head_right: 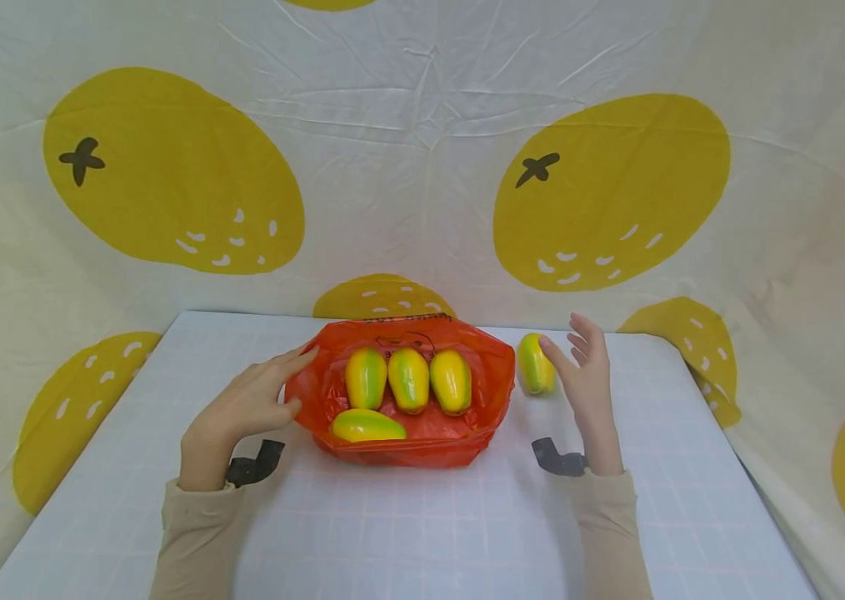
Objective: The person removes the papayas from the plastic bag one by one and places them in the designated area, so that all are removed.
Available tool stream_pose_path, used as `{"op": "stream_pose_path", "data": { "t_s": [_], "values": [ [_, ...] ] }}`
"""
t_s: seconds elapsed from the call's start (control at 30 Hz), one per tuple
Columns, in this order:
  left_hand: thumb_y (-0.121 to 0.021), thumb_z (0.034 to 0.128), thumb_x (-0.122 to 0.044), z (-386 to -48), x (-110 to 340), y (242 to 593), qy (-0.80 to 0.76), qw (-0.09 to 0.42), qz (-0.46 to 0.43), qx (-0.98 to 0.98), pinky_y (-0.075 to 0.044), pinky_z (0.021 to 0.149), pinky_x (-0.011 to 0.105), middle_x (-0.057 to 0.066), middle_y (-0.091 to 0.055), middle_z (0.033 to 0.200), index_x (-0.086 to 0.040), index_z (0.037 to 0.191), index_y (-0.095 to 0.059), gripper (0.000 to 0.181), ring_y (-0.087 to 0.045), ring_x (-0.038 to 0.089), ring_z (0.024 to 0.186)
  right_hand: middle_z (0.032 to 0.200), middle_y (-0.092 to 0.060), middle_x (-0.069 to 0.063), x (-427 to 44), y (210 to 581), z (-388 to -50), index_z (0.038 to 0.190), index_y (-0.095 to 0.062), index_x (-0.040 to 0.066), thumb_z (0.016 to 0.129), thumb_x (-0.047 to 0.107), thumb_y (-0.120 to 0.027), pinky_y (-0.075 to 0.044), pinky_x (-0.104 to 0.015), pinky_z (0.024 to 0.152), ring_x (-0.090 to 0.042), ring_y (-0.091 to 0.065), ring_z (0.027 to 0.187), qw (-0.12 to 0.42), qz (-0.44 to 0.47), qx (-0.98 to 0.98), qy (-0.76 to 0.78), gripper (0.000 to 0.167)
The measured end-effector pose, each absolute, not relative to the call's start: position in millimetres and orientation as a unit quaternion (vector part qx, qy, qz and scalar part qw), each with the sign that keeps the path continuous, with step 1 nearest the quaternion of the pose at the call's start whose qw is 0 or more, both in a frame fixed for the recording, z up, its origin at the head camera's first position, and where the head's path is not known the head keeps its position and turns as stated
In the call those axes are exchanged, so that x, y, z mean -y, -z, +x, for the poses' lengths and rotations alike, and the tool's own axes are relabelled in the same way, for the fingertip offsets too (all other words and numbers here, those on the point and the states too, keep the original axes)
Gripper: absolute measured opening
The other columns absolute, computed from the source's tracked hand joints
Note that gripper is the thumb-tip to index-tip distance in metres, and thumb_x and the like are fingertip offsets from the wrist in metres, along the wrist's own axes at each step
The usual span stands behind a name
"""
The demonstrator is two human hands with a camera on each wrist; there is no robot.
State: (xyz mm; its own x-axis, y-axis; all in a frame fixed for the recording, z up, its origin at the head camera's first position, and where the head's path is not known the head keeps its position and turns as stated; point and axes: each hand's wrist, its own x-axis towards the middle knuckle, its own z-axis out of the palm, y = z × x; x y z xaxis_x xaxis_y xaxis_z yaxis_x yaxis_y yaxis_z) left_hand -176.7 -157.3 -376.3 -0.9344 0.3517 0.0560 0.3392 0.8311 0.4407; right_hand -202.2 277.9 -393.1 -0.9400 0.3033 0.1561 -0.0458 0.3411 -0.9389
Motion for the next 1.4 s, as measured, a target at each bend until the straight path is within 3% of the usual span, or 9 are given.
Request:
{"op": "stream_pose_path", "data": {
  "t_s": [0.93, 1.4],
  "values": [
    [-0.057, 0.0794, -0.009, -177.9, 158.0, 377.8, -0.226, 0.013, 0.191, -0.955, -0.039, 0.103, 0.061, 0.013, -0.039, 0.155, -0.003, 0.149, -0.044, 0.071, -0.046, 0.036, 0.134, 0.153, -0.038, -0.012, -249.4, 360.4, -178.2, 0.152, -0.035, 0.013, 0.094, 0.021, -0.067, -0.027, -0.049, 0.116, -0.031, -0.037, 0.137, 0.162, 0.044, 0.800, -0.577, 0.067],
    [-0.058, 0.0797, -0.010, -177.8, 159.2, 377.5, -0.231, 0.016, 0.189, -0.954, -0.040, 0.103, 0.061, 0.015, -0.040, 0.154, -0.004, 0.149, -0.044, 0.071, -0.050, 0.038, 0.129, 0.148, -0.045, -0.009, -230.5, 335.5, -183.7, 0.149, -0.040, 0.013, 0.093, 0.020, -0.068, -0.031, -0.055, 0.112, -0.031, -0.042, 0.133, 0.127, 0.130, 0.830, -0.527, 0.063]
  ]
}}
